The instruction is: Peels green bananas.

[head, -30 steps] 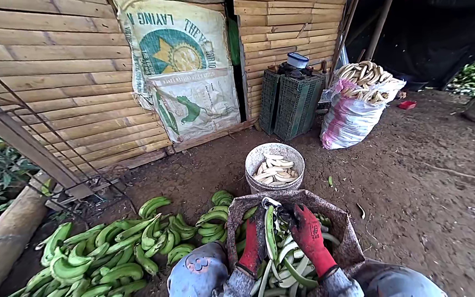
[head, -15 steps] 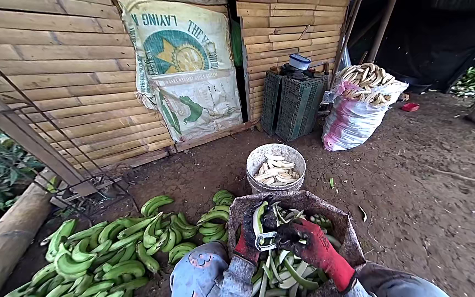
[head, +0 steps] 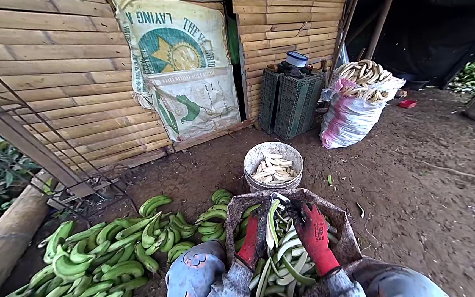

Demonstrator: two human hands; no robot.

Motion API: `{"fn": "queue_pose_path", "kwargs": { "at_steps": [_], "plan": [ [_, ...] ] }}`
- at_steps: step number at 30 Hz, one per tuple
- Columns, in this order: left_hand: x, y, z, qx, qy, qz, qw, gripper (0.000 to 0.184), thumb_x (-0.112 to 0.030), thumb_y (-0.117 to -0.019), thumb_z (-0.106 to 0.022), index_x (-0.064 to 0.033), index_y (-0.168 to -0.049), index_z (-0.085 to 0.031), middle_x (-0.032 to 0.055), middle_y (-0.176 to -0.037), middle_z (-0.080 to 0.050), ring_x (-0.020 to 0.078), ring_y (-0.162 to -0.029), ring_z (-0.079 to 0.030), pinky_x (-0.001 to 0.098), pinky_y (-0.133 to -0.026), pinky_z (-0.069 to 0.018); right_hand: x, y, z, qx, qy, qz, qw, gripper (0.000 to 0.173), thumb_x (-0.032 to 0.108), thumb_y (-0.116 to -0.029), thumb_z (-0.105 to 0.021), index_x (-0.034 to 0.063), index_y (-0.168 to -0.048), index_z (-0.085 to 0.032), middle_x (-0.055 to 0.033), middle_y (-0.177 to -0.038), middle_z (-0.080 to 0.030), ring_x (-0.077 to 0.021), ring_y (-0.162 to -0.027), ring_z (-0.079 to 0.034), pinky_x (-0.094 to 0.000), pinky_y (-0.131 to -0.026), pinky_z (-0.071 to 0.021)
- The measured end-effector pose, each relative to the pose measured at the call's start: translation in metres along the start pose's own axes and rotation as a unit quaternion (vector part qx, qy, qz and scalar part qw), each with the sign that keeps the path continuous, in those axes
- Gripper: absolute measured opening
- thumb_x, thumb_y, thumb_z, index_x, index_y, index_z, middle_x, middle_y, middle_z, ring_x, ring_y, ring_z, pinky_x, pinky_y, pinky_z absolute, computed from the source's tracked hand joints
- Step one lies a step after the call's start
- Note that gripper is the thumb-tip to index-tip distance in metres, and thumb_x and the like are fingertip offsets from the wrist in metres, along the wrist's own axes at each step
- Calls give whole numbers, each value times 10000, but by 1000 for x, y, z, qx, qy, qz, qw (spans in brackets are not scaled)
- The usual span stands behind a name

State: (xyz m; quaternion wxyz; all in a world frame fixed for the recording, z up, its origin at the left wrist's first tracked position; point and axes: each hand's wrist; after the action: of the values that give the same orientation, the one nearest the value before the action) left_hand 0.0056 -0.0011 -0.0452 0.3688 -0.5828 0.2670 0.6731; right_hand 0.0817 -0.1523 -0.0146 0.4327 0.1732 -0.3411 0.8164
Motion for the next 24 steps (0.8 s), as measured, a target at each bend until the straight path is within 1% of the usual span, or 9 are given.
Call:
{"fn": "queue_pose_path", "kwargs": {
  "at_steps": [3,6,9,11,13,15,18,21,24],
  "plan": [
    [-66,22,-2,14,-93,90,991,324,-259,-1082,-501,7,-1161,-668,111,-1004,-675,135,-899,-634,317,-859,-521,-18,-14,9,-34,-36,-58,997,388,80,-899,-673,0,-1279,-680,-300,-1179,-673,-469,-1047,-679,-615,-891,-533],
    [-78,4,14,-15,-180,0,984,448,-301,-1064,-535,19,-1373,-583,202,-1271,-660,252,-1175,-643,422,-1064,-472,-25,-16,21,-69,-46,-26,996,369,150,-898,-684,35,-1248,-709,-252,-1132,-701,-428,-1001,-698,-598,-857,-550],
    [-99,-54,22,-90,-104,-110,984,541,-219,-1013,-632,-3,-1482,-469,223,-1366,-600,278,-1246,-599,432,-1085,-460,-21,-8,23,-27,-64,-11,997,360,192,-916,-698,30,-1236,-717,-232,-1138,-711,-399,-1041,-695,-582,-903,-542],
    [-103,-92,26,-73,-211,-114,968,738,-300,-996,-670,-45,-1583,-304,267,-1498,-460,396,-1335,-513,545,-1109,-415,-20,-1,18,9,-79,-15,997,361,172,-905,-711,10,-1228,-713,-235,-1128,-707,-390,-1045,-693,-570,-924,-539],
    [-92,-109,24,-29,-300,-93,949,781,-366,-974,-691,-21,-1567,-319,308,-1499,-424,458,-1332,-495,590,-1099,-415,-20,0,17,22,-71,-14,997,356,180,-896,-714,25,-1216,-722,-220,-1108,-711,-375,-1040,-693,-560,-921,-540],
    [-77,-94,26,85,-398,-13,913,580,-314,-1008,-624,4,-1470,-475,271,-1451,-509,397,-1351,-505,536,-1144,-387,-18,-1,19,23,-64,-7,998,356,188,-896,-713,28,-1214,-723,-217,-1091,-713,-381,-1023,-696,-564,-902,-545],
    [-59,-51,21,270,-556,185,764,470,-248,-1030,-564,40,-1400,-535,267,-1468,-508,421,-1403,-452,623,-1129,-358,-16,1,22,37,-56,-10,998,358,218,-904,-707,29,-1208,-722,-211,-1098,-709,-372,-1012,-699,-554,-886,-550],
    [-8,-26,26,204,-548,250,772,497,-268,-986,-656,46,-1364,-584,254,-1449,-534,394,-1392,-466,567,-1156,-321,-15,3,22,65,-43,-18,997,360,249,-919,-698,41,-1212,-723,-207,-1119,-704,-367,-1035,-693,-542,-901,-547],
    [26,-39,48,287,-585,241,719,577,-396,-967,-635,27,-1357,-589,253,-1449,-533,407,-1379,-484,631,-1105,-370,-12,3,23,85,-36,-24,995,358,265,-936,-681,60,-1228,-718,-196,-1144,-703,-357,-1058,-689,-528,-915,-545]
  ]
}}
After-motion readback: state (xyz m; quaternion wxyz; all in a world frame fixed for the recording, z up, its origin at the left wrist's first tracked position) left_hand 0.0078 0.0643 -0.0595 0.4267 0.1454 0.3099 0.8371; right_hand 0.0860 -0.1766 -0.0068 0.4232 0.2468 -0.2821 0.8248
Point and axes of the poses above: each hand's wrist, its own y-axis away from the middle knuckle, its own z-axis out of the back of the hand, x = y × z
